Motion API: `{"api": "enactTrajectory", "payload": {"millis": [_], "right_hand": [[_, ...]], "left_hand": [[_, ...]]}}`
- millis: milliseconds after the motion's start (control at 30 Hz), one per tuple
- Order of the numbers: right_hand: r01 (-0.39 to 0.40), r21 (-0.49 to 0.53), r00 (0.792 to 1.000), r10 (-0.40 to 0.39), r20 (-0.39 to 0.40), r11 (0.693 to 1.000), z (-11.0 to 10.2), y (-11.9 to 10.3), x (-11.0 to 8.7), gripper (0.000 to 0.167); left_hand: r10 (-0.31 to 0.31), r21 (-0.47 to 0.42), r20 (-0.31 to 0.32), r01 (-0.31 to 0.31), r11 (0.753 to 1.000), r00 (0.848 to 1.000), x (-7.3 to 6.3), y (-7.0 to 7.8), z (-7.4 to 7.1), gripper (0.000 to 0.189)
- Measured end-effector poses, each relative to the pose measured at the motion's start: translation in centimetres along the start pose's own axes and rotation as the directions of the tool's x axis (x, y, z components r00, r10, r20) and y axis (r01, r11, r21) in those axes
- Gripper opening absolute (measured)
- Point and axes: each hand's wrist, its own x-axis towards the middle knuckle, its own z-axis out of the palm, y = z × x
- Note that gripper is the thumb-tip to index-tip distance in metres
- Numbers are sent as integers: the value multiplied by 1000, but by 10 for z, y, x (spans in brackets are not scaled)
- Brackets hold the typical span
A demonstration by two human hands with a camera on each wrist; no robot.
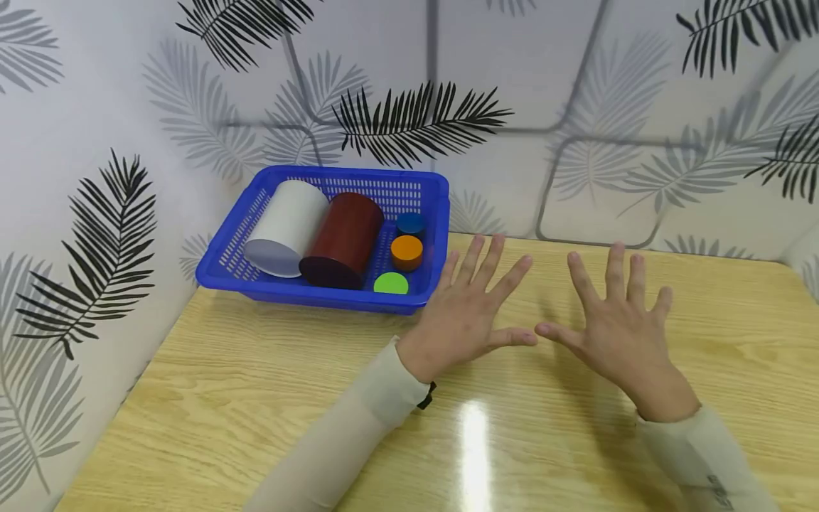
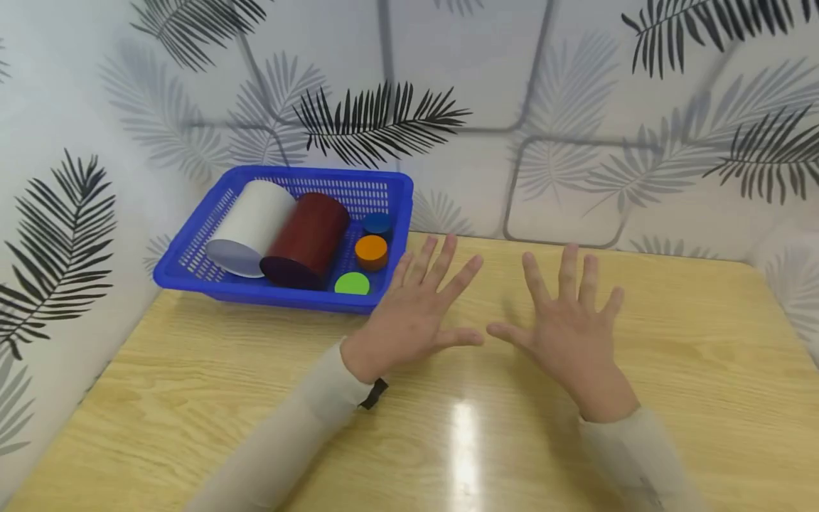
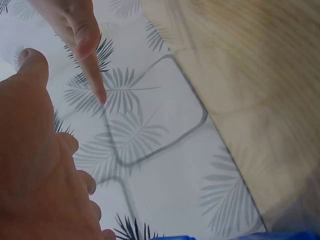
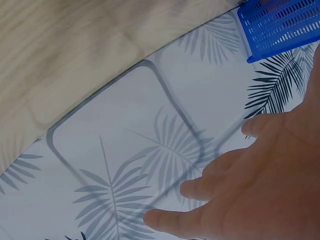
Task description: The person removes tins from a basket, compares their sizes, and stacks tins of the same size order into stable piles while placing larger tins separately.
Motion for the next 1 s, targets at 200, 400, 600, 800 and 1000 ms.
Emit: {"api": "enactTrajectory", "payload": {"millis": [200, 400, 600, 800, 1000], "right_hand": [[8, 14, 1000, -8, 26, 1000, -3, -8, 8, 109], [31, 1, 999, -31, 7, 1000, -6, -17, 17, 108], [31, 18, 1000, -31, 0, 999, -9, -28, 24, 108], [41, 48, 998, -39, -43, 998, -12, -37, 31, 106], [78, 84, 994, -71, -87, 993, -18, -47, 40, 102]], "left_hand": [[-21, -45, 1, 21, 999, 1000, -9, -16, -15, 100], [-32, -104, -10, 31, 994, 999, -17, -34, -27, 100], [-62, -151, -4, 61, 987, 998, -29, -55, -34, 99], [-105, -149, -17, 101, 984, 994, -43, -84, -38, 98], [-149, -187, -49, 137, 973, 988, -63, -114, -39, 95]]}}
